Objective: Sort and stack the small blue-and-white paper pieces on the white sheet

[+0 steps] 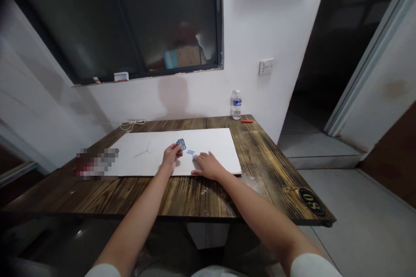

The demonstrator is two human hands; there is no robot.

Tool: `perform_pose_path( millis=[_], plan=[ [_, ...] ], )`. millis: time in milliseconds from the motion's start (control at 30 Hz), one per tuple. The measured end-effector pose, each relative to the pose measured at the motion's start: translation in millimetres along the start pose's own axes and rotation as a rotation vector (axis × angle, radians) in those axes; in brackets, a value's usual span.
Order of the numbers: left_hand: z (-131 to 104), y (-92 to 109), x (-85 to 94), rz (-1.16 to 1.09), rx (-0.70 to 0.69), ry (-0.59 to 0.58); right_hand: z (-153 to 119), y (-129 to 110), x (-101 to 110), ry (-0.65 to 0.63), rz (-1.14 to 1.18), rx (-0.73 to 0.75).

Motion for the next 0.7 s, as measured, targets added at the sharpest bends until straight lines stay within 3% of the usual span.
perform_pose_path(
  millis=[233,700],
  plan=[
    [-0.3,-0.7,-1.1,0.065,0.003,-0.008,2.9,-3.6,7.8,0.004,-0.014,0.210],
    [5.8,-8.3,3.6,0.110,0.020,0.019,7.0,-5.4,12.3,-0.029,0.037,0.329]
  ],
)
Point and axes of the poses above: each hand's wrist, its own z-axis towards the middle knuckle, its own x-axis out of the back of the hand, y = z × x, the point moved 1 cm from there along z, towards the middle knuckle, and after that the axes turned 3 degrees about -x, right-handed, at the moved point
